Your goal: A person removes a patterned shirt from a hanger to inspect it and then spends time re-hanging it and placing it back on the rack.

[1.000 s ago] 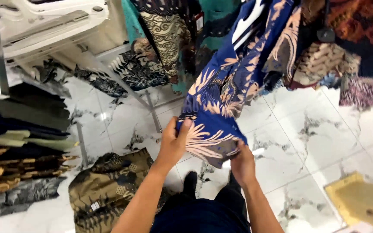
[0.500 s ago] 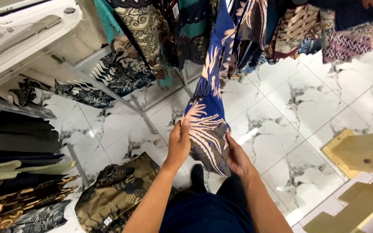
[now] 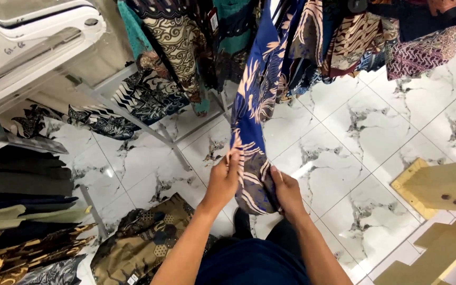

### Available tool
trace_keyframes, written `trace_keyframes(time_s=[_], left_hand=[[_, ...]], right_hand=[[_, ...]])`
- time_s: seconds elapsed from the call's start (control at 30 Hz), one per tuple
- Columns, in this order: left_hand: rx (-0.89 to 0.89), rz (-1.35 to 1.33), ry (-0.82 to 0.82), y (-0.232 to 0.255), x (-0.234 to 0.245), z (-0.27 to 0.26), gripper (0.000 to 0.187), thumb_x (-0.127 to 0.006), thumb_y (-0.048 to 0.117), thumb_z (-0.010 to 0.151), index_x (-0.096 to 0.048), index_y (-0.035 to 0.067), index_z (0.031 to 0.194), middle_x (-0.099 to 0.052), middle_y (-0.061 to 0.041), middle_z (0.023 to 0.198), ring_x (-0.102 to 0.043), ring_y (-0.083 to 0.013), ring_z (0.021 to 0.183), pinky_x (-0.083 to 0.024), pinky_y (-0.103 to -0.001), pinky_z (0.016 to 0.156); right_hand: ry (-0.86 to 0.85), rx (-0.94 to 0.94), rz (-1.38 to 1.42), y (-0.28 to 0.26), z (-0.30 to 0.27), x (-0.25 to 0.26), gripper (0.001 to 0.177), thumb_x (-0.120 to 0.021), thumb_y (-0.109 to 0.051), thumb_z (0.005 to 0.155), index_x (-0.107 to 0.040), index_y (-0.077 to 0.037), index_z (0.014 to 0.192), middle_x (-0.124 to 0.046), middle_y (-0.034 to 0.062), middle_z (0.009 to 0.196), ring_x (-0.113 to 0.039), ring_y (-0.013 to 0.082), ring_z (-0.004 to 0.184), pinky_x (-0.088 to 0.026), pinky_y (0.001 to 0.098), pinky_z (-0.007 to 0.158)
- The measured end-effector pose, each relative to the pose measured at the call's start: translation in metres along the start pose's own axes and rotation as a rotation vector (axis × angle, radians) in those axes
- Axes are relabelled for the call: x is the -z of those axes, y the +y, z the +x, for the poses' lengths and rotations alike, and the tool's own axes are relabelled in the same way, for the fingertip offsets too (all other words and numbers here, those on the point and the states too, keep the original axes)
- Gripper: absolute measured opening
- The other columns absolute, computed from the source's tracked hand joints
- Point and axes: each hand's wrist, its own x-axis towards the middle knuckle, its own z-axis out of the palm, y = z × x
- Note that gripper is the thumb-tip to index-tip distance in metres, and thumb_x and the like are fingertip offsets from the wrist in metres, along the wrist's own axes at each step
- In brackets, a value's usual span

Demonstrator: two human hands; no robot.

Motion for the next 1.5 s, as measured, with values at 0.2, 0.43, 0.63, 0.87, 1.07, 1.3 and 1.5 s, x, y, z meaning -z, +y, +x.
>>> trace_keyframes(time_s=[0.2,0.43,0.63,0.87,1.07,1.3,1.5], left_hand=[[0.037,-0.001,0.025,0.011,0.018,0.005,0.061,-0.035,0.05,0.107,-0.068,0.002,0.09,-0.065,-0.017,0.069,-0.062,-0.0219,0.066,-0.048,-0.037,0.064],[-0.077,-0.072,0.186,0.025,0.055,0.036,0.058,-0.039,0.042,0.11,-0.07,-0.005,0.097,-0.067,-0.021,0.075,-0.06,-0.0203,0.066,-0.051,-0.039,0.069],[0.287,-0.282,-0.136,0.073,0.036,-0.013,0.036,-0.065,0.028,0.095,-0.06,0.0,0.117,-0.064,-0.009,0.088,-0.054,-0.0147,0.074,-0.042,-0.029,0.068],[0.247,-0.116,-0.273,-0.06,-0.006,-0.01,0.039,-0.079,0.038,0.091,-0.075,0.0,0.1,-0.075,-0.013,0.086,-0.065,-0.0161,0.082,-0.051,-0.034,0.074],[0.336,-0.144,-0.104,-0.052,-0.018,-0.028,0.06,-0.042,0.044,0.109,-0.067,-0.008,0.091,-0.067,-0.026,0.079,-0.063,-0.0252,0.077,-0.048,-0.04,0.076],[0.253,0.025,-0.16,0.013,0.009,-0.002,0.067,-0.039,0.054,0.104,-0.066,-0.004,0.123,-0.067,-0.027,0.116,-0.061,-0.0373,0.118,-0.041,-0.053,0.105],[0.304,0.006,-0.131,0.071,0.006,-0.022,0.069,-0.044,0.054,0.098,-0.064,-0.002,0.134,-0.064,-0.027,0.134,-0.054,-0.0404,0.133,-0.035,-0.053,0.113]], right_hand=[[0.238,0.327,0.058,0.028,0.056,0.024,0.05,-0.057,-0.045,0.106,-0.072,0.0,0.091,-0.061,0.0218,0.081,-0.058,0.0309,0.08,-0.047,0.0452,0.057],[0.165,0.445,0.095,0.023,0.067,0.032,0.051,-0.057,-0.039,0.108,-0.058,-0.012,0.065,-0.049,0.0015,0.052,-0.05,0.0145,0.052,-0.036,0.0255,0.048],[0.006,0.005,0.504,-0.087,-0.073,0.014,0.046,-0.061,-0.043,0.104,-0.071,0.002,0.106,-0.066,0.0197,0.092,-0.067,0.0311,0.092,-0.054,0.0414,0.084],[-0.087,-0.091,0.543,-0.071,-0.072,0.01,0.044,-0.063,-0.038,0.102,-0.067,0.003,0.12,-0.067,0.0209,0.111,-0.066,0.0307,0.11,-0.052,0.0444,0.097],[0.192,0.27,0.021,-0.013,-0.026,0.006,0.051,-0.058,-0.045,0.107,-0.069,-0.005,0.077,-0.055,0.0091,0.066,-0.057,0.0225,0.065,-0.045,0.035,0.06],[0.246,0.464,-0.038,0.023,0.043,-0.001,0.053,-0.055,-0.041,0.108,-0.059,-0.009,0.066,-0.048,0.008,0.056,-0.05,0.0202,0.059,-0.039,0.0324,0.056],[0.177,0.566,-0.115,-0.017,-0.012,-0.033,0.046,-0.052,-0.031,0.106,-0.068,0.001,0.078,-0.064,0.0261,0.073,-0.063,0.0378,0.08,-0.048,0.0477,0.079]])
